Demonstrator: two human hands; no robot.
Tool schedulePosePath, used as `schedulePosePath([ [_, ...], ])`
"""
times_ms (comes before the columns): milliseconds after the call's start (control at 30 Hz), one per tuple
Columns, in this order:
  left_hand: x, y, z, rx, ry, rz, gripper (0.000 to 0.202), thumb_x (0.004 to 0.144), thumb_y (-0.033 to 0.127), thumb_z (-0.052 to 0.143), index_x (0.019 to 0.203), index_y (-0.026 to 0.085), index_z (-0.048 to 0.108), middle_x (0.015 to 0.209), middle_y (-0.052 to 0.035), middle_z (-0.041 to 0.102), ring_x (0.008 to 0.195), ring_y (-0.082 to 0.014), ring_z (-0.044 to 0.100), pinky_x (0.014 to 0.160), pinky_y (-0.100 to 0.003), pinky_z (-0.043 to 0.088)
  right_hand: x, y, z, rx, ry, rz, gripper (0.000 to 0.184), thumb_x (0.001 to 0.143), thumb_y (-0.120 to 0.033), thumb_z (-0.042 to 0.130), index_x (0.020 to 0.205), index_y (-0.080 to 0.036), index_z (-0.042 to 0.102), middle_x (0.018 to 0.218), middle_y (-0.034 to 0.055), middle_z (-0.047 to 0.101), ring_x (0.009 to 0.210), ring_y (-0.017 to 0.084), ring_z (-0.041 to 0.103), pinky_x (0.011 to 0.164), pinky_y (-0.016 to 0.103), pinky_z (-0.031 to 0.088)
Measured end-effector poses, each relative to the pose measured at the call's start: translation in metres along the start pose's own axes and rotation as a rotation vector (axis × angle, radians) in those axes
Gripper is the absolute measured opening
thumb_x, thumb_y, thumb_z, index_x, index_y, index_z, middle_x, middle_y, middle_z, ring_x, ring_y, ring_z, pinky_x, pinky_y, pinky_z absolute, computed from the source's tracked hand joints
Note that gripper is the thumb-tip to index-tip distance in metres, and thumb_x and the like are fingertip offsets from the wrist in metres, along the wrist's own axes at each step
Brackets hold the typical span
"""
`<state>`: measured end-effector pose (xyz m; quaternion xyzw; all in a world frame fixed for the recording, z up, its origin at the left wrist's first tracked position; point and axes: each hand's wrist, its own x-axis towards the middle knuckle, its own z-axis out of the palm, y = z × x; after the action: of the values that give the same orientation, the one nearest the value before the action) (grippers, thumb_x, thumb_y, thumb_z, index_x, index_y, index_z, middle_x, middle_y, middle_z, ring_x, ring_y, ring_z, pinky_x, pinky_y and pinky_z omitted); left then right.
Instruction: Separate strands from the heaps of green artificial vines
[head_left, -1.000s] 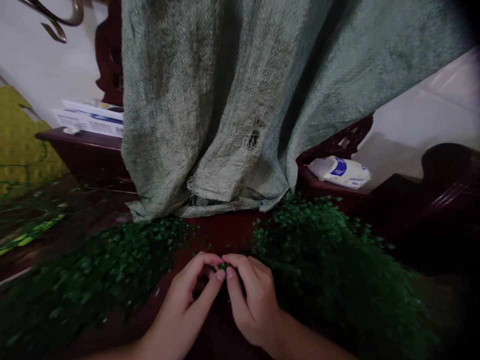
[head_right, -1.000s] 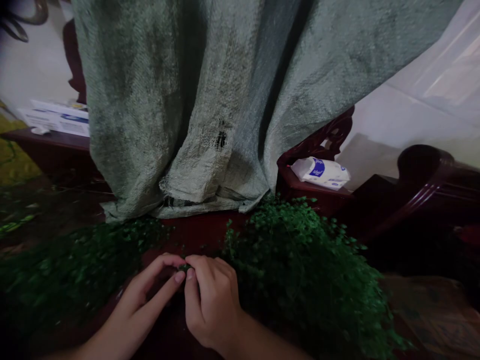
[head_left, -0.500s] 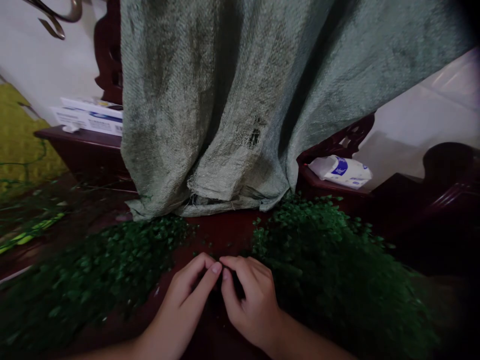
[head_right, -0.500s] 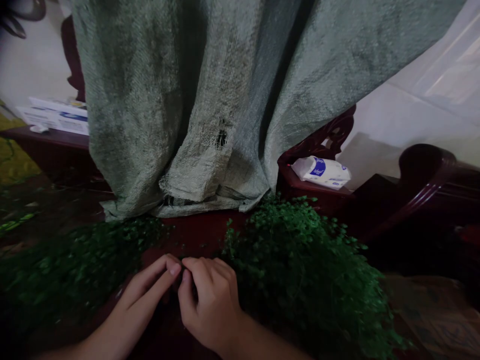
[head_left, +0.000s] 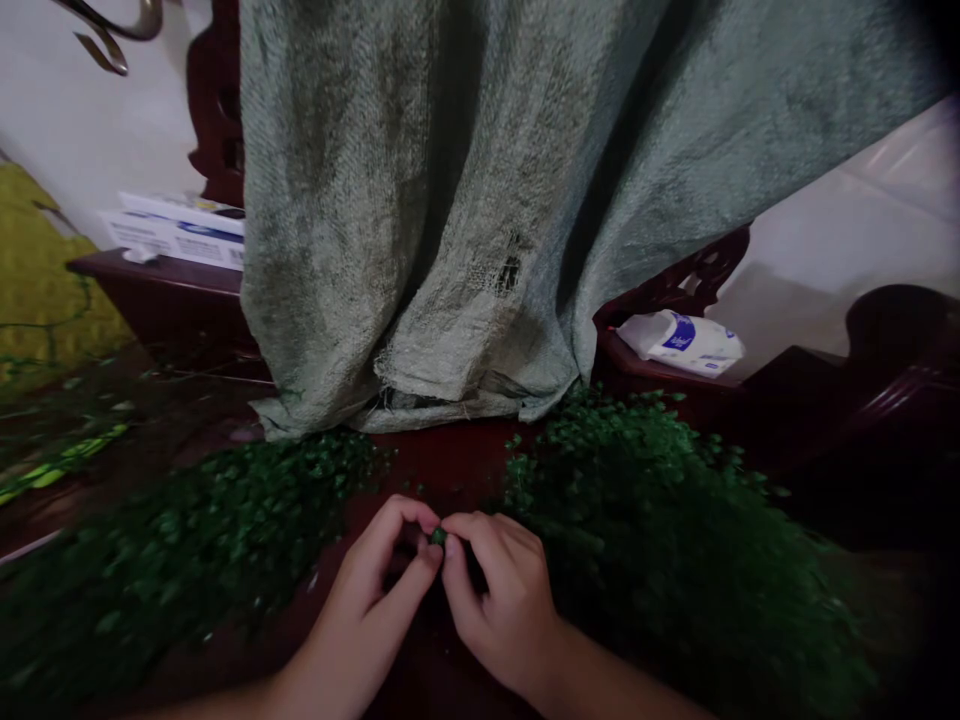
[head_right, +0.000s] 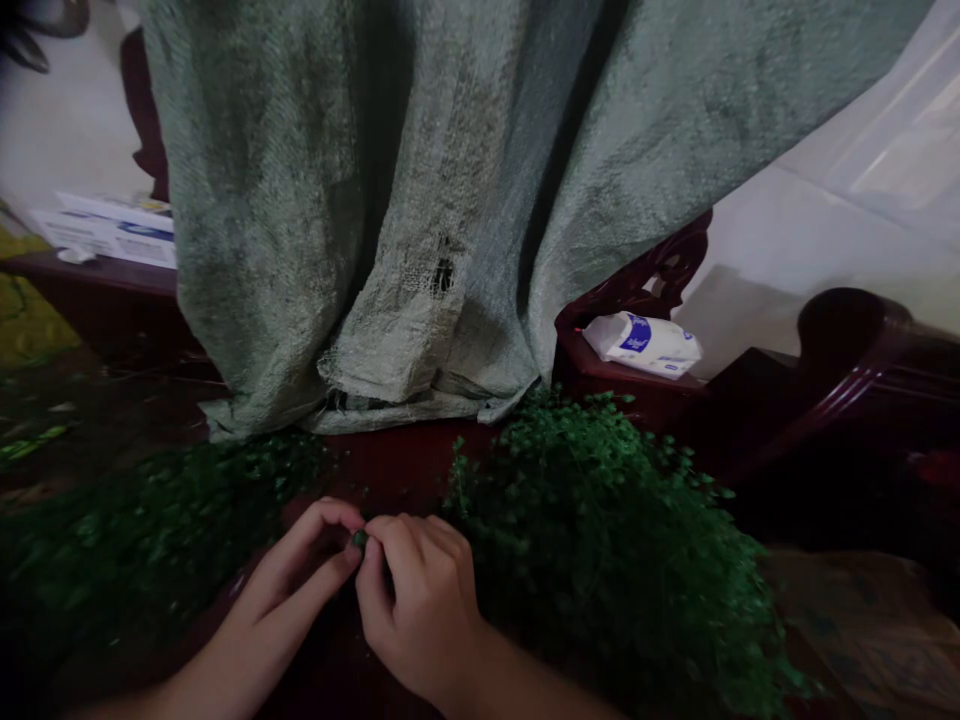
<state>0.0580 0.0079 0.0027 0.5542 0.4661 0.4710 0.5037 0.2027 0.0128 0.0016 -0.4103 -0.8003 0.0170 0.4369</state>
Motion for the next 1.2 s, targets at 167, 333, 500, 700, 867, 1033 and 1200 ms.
schedulePosePath([
  [167, 0.0008, 0.0049, 0.0009, 0.011, 0.019, 0.003, 0.011, 0.089, 0.033, 0.052, 0.085, 0.024, 0.057, 0.08, 0.0015, 0.06, 0.08, -0.0169, 0.056, 0.072, -0.023, 0.046, 0.0004, -0.001, 0.0007, -0.023, 0.004, -0.009, 0.016, 0.087, -0.009, 0.046, 0.09, -0.018, 0.06, 0.07, 0.0016, 0.065, 0.058, 0.014, 0.059, 0.059, 0.027, 0.044],
  [333, 0.0001, 0.0048, 0.0012, 0.022, 0.028, 0.036, 0.014, 0.089, 0.032, 0.051, 0.079, 0.023, 0.057, 0.076, 0.0023, 0.058, 0.076, -0.0162, 0.054, 0.07, -0.022, 0.045, 0.0002, -0.0011, 0.0016, -0.041, 0.015, -0.014, 0.016, 0.087, -0.01, 0.047, 0.092, -0.018, 0.06, 0.072, 0.0018, 0.067, 0.06, 0.014, 0.061, 0.061, 0.027, 0.046],
  [500, 0.0017, 0.001, 0.0006, -0.003, 0.004, 0.037, 0.016, 0.089, 0.03, 0.05, 0.076, 0.023, 0.053, 0.076, 0.0027, 0.056, 0.076, -0.0156, 0.052, 0.072, -0.022, 0.043, -0.0003, 0.0001, 0.001, -0.039, 0.013, -0.003, 0.017, 0.085, -0.01, 0.048, 0.096, -0.017, 0.06, 0.074, 0.0015, 0.068, 0.062, 0.015, 0.063, 0.062, 0.028, 0.047],
  [700, 0.0012, 0.0016, 0.0, -0.011, -0.014, -0.028, 0.016, 0.086, 0.028, 0.048, 0.071, 0.022, 0.048, 0.07, 0.0031, 0.051, 0.07, -0.0154, 0.047, 0.064, -0.022, 0.041, -0.0003, -0.0009, 0.0001, -0.024, -0.005, -0.015, 0.019, 0.086, -0.01, 0.048, 0.099, -0.018, 0.058, 0.076, 0.0023, 0.069, 0.062, 0.015, 0.063, 0.062, 0.028, 0.046],
  [867, 0.0003, 0.0044, 0.0001, -0.002, -0.023, -0.052, 0.016, 0.085, 0.03, 0.05, 0.071, 0.021, 0.05, 0.07, 0.0029, 0.053, 0.07, -0.0155, 0.048, 0.063, -0.022, 0.041, 0.0001, 0.0011, -0.0003, 0.015, -0.023, 0.026, 0.018, 0.088, -0.01, 0.047, 0.097, -0.019, 0.059, 0.076, 0.0011, 0.068, 0.062, 0.013, 0.062, 0.062, 0.026, 0.047],
  [1033, 0.0, 0.0041, 0.0, -0.016, -0.003, -0.052, 0.01, 0.085, 0.031, 0.054, 0.08, 0.023, 0.055, 0.076, 0.0024, 0.058, 0.076, -0.0161, 0.054, 0.068, -0.022, 0.044, 0.001, 0.0019, 0.0002, 0.041, -0.026, 0.083, 0.017, 0.089, -0.012, 0.046, 0.095, -0.019, 0.06, 0.076, 0.002, 0.068, 0.064, 0.014, 0.063, 0.063, 0.025, 0.048],
  [1200, 0.0007, 0.0023, 0.0013, 0.03, 0.017, 0.002, 0.011, 0.088, 0.034, 0.056, 0.091, 0.024, 0.059, 0.084, 0.001, 0.063, 0.084, -0.0175, 0.058, 0.075, -0.024, 0.045, 0.0017, 0.0023, 0.0013, 0.054, -0.047, 0.095, 0.016, 0.089, -0.011, 0.046, 0.091, -0.019, 0.06, 0.074, 0.0016, 0.067, 0.064, 0.013, 0.062, 0.063, 0.025, 0.048],
])
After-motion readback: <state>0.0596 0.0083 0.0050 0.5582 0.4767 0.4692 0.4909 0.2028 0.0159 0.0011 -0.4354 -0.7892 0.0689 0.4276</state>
